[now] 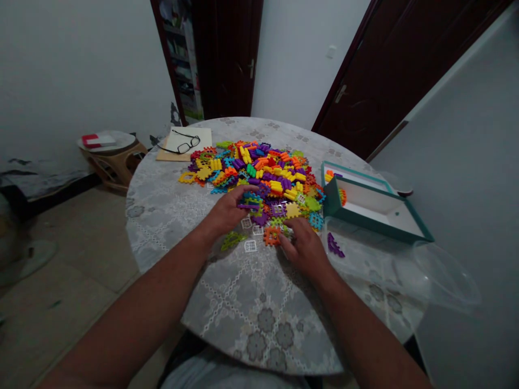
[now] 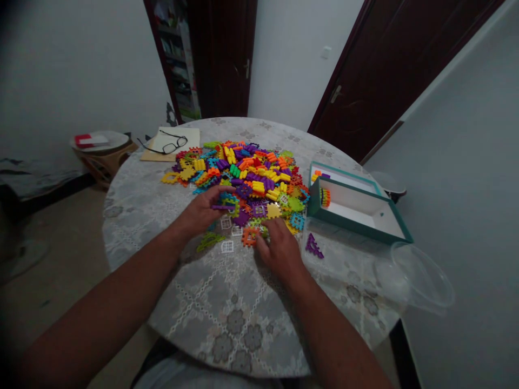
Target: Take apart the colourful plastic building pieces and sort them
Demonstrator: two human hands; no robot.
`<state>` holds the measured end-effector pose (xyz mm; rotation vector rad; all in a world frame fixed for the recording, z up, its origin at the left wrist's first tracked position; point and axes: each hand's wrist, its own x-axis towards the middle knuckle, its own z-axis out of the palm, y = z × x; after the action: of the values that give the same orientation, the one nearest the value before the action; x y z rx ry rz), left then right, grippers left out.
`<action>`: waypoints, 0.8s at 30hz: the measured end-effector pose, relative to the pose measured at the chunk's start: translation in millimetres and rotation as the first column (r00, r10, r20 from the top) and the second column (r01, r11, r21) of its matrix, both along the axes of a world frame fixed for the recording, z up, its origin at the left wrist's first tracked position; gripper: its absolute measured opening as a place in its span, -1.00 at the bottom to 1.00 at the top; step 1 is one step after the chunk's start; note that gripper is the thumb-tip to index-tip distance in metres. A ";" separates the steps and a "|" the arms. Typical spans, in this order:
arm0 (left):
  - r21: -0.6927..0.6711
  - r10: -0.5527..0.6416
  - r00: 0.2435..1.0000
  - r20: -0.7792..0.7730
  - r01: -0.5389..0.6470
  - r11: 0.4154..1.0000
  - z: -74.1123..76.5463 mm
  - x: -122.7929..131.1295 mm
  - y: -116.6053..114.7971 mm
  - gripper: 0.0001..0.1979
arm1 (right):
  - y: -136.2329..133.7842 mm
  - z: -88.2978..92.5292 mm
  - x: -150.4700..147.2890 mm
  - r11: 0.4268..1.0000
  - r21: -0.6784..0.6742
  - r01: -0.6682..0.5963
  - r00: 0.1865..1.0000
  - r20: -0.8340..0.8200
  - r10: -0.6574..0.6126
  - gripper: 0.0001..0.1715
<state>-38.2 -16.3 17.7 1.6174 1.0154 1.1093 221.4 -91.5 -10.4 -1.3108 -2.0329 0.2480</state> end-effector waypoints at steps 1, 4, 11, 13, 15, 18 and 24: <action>-0.036 0.027 0.999 0.037 -0.026 0.999 0.1 -1.4 2.0 -0.43 | -1.7 -1.3 0.9 1.000 -0.020 0.006 0.998 0.058 -0.005 -0.73; -0.146 -0.013 0.997 0.073 0.024 0.989 0.4 -1.3 2.3 -0.43 | -6.7 -5.3 -0.2 0.996 -0.068 0.049 0.984 0.173 -0.036 -0.68; -0.144 -0.176 0.983 -0.046 0.167 0.975 1.9 3.0 -4.6 -0.53 | -4.6 -2.6 -2.9 0.989 -0.145 0.017 0.998 0.056 -0.008 -0.81; -0.151 -0.180 0.982 -0.057 0.170 0.974 2.0 0.8 -3.4 -0.53 | -2.2 -0.1 -1.2 0.970 -0.243 -0.005 0.999 -0.032 -0.002 -0.85; -0.158 -0.206 0.977 -0.051 0.196 0.968 1.1 -1.8 -1.7 -0.54 | 0.0 1.3 0.6 0.949 -0.316 -0.014 0.991 -0.127 -0.028 -0.82; -0.116 -0.270 0.960 -0.068 0.261 0.958 -3.6 -2.9 -1.1 -0.63 | 2.4 0.5 2.0 0.944 -0.329 0.012 0.971 -0.220 -0.089 -0.78; -0.027 -0.369 0.888 -0.274 0.376 0.926 -12.3 5.6 -10.5 -0.78 | -0.2 -2.8 -4.4 0.939 -0.344 -0.023 0.974 -0.221 -0.057 -0.81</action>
<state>-32.6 -26.8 5.4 1.9280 0.8130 0.6514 217.0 -91.6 -13.2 -1.4324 -1.8352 0.7416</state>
